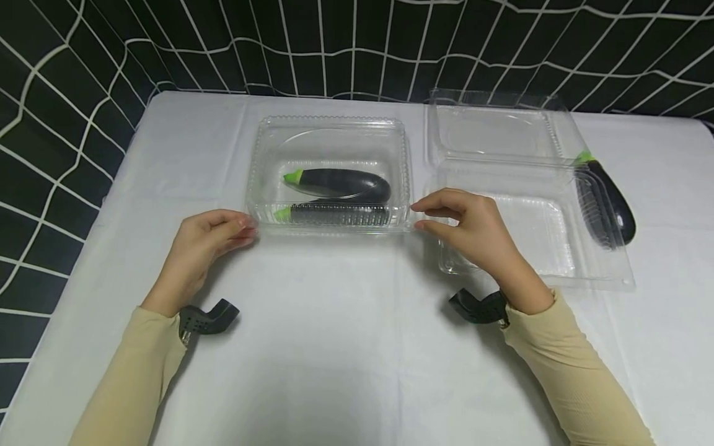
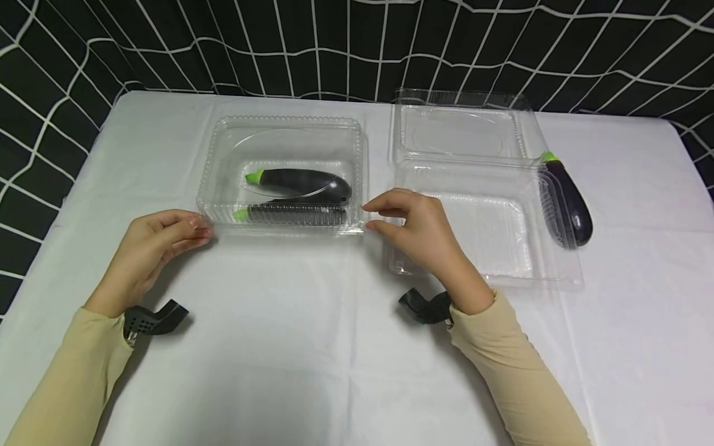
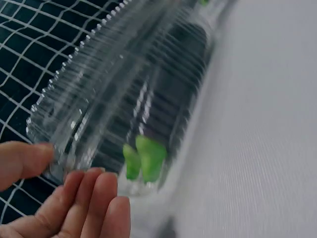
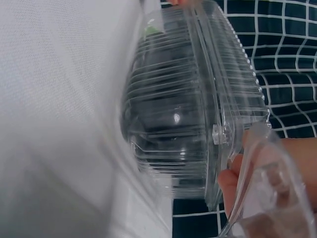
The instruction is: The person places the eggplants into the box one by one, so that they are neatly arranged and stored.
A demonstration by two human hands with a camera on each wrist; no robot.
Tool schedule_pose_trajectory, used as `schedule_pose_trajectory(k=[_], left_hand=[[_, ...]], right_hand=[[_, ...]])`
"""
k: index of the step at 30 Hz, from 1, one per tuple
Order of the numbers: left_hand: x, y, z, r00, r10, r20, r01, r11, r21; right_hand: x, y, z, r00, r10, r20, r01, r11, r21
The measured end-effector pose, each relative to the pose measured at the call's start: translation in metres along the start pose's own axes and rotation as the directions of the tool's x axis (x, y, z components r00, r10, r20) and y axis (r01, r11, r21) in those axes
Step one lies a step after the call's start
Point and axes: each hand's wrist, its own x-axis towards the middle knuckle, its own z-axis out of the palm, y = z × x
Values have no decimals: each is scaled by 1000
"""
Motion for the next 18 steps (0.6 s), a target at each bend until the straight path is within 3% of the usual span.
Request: schedule_pose_trajectory(k=[7, 18], left_hand=[[2, -1, 1, 996, -80, 44, 86, 985, -147], [3, -2, 0, 997, -61, 52, 69, 981, -181]], right_hand=[[0, 0, 1, 1000, 0, 0, 0, 1000, 12], [3, 2, 1, 1000, 17, 18, -17, 1000, 7]])
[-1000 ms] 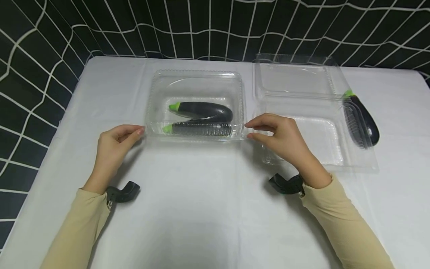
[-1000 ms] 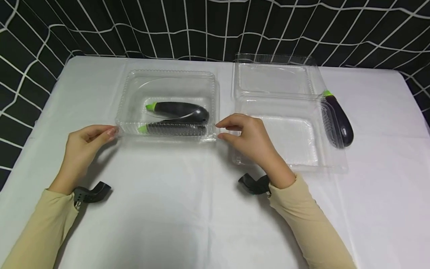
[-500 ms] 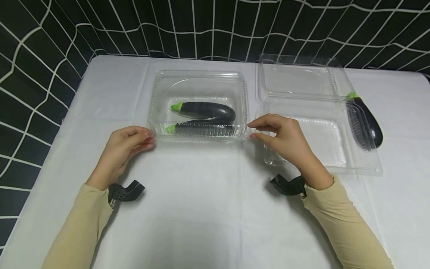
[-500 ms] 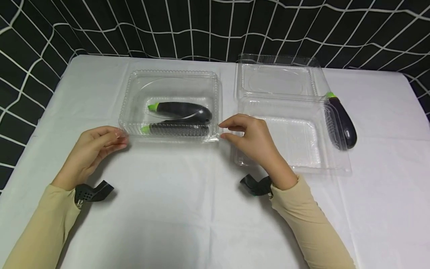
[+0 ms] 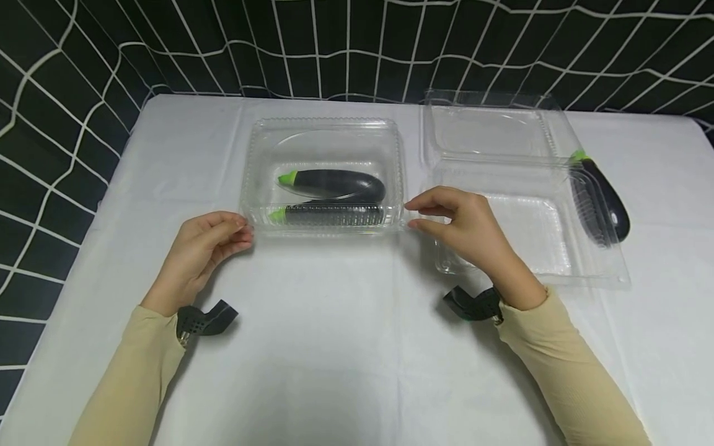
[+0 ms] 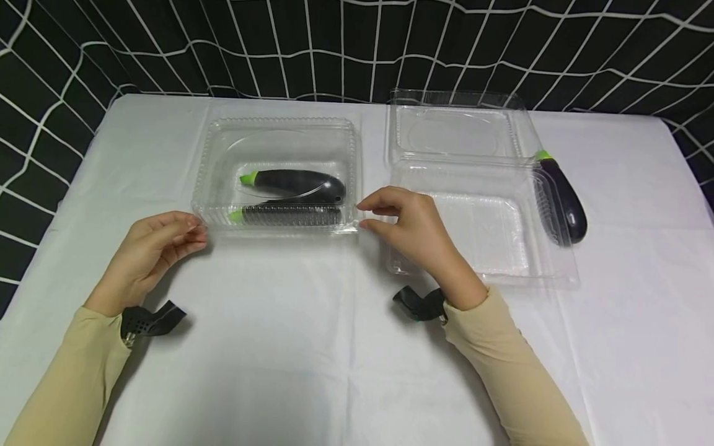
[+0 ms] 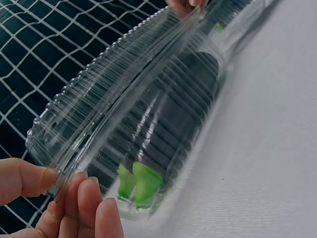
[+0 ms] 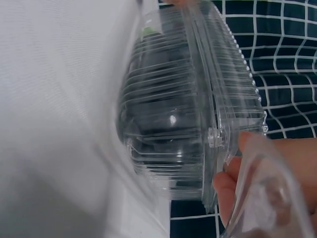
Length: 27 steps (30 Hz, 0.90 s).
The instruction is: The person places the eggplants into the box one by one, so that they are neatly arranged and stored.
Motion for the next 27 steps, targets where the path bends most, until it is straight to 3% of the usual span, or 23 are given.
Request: schedule_pose_trajectory(k=[7, 27], left_hand=[[2, 1, -1, 1000, 7, -19, -7, 999, -32], [5, 0, -5, 999, -22, -34, 16, 985, -173]], right_hand=[[3, 0, 2, 1000, 22, 9, -22, 1000, 15], [7, -1, 5, 1000, -10, 6, 10, 1000, 27]])
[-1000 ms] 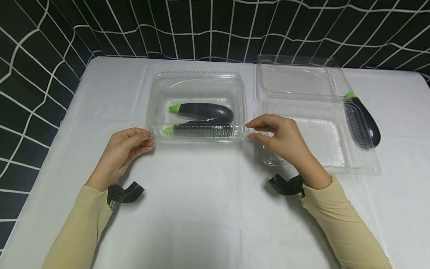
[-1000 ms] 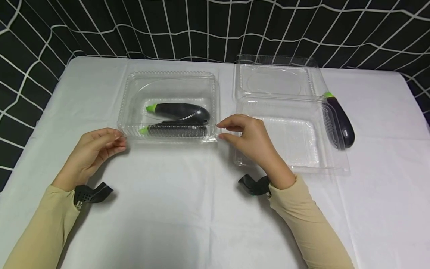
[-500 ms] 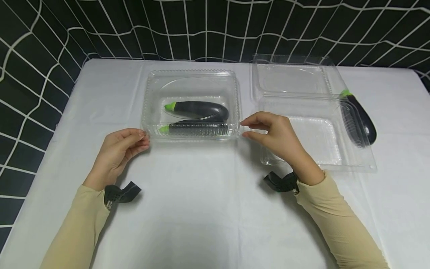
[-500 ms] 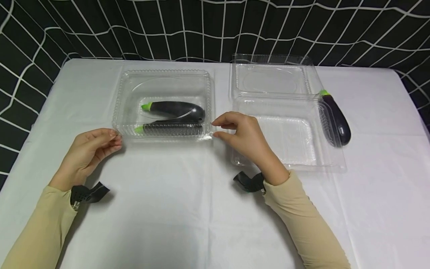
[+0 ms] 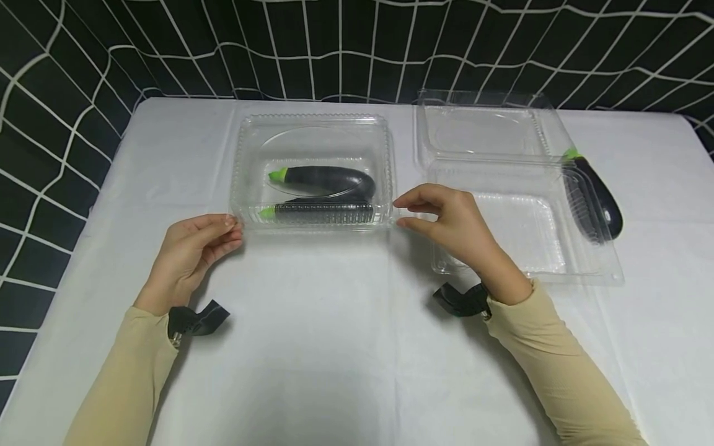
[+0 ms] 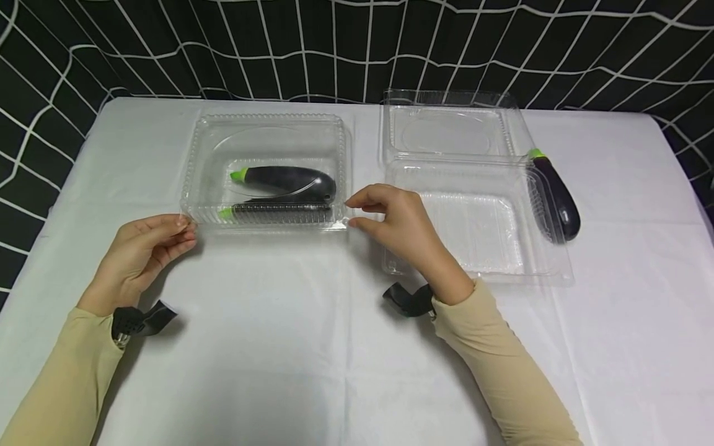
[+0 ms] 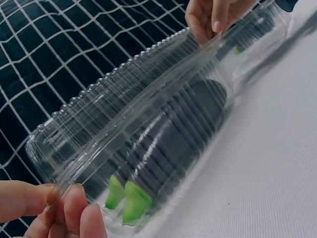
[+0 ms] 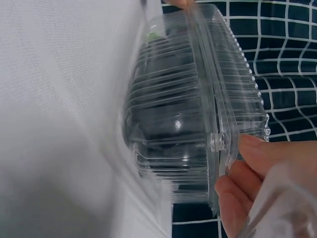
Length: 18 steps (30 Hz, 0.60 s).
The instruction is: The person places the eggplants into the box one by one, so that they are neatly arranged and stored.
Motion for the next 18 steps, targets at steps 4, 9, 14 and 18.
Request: schedule_pose_trajectory(k=[4, 9, 14, 18], left_hand=[[1, -1, -1, 1000, 10, -3, -10, 999, -49], [1, -1, -4, 999, 34, -17, -35, 996, -83], [0, 1, -7, 997, 65, -31, -68, 992, -111], [-2, 2, -9, 994, 109, -28, -111, 990, -89]], right_hand=[[1, -1, 2, 1000, 2, 3, -2, 1000, 10], [4, -5, 6, 1000, 22, 5, -23, 999, 30], [7, -8, 12, 1000, 26, -3, -26, 999, 41], [9, -10, 16, 999, 23, -26, -22, 999, 31]])
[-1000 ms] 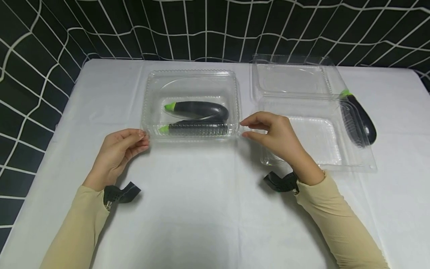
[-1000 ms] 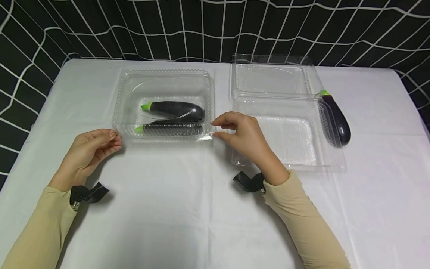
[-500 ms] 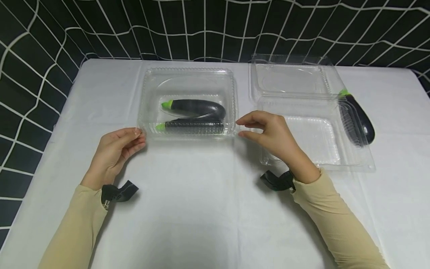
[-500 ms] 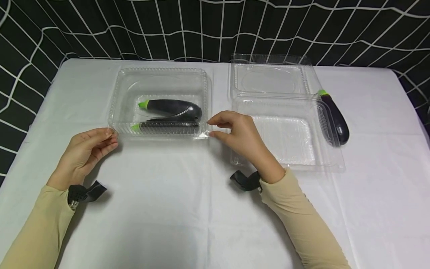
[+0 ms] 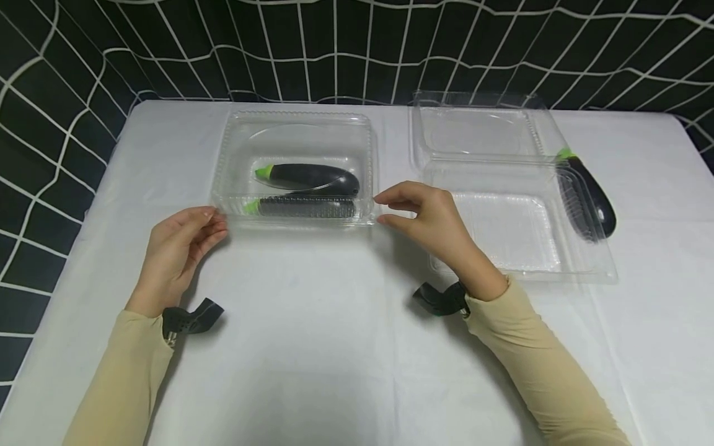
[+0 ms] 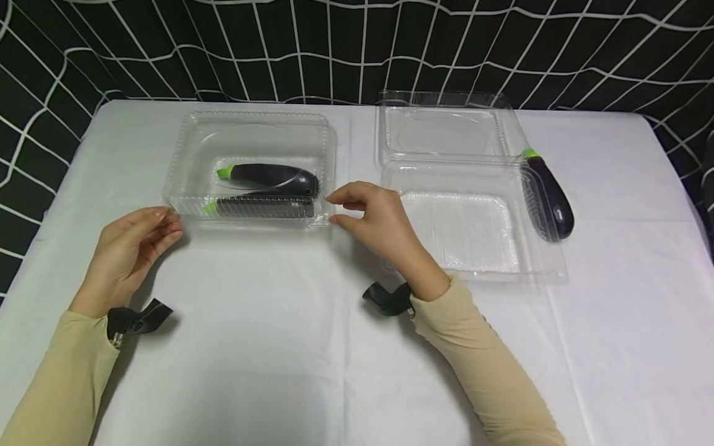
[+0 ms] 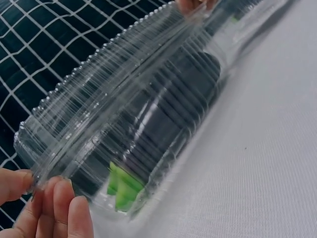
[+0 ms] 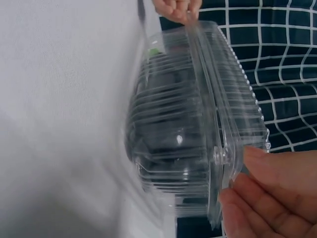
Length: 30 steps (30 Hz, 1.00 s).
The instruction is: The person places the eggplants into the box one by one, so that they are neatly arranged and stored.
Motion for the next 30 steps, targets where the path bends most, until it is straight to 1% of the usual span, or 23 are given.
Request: schedule_pose_trajectory(k=[3, 9, 13, 19, 25, 28, 30], left_hand=[[-1, 1, -1, 1000, 18, -1, -18, 1000, 15], [0, 0, -2, 1000, 15, -13, -15, 1000, 11], [0, -1, -2, 1000, 18, -10, -18, 1000, 20], [0, 0, -3, 1000, 23, 12, -23, 998, 50], [0, 1, -3, 999, 24, 36, -27, 996, 89], [-1, 1, -1, 998, 58, 6, -58, 991, 124], [-1, 1, 1, 994, 99, -46, -90, 983, 163]], right_hand=[[1, -1, 2, 1000, 0, -13, 0, 1000, -1], [1, -3, 4, 1000, 8, -14, -8, 1000, -7], [1, -4, 3, 1000, 10, -14, -10, 1000, -25], [1, -6, 0, 1000, 21, -17, -21, 1000, -6], [-2, -9, -9, 999, 28, -37, -27, 999, 24], [-4, -10, -14, 999, 17, -48, -16, 1000, 26], [-6, -9, -19, 998, 8, -56, -7, 1000, 23]])
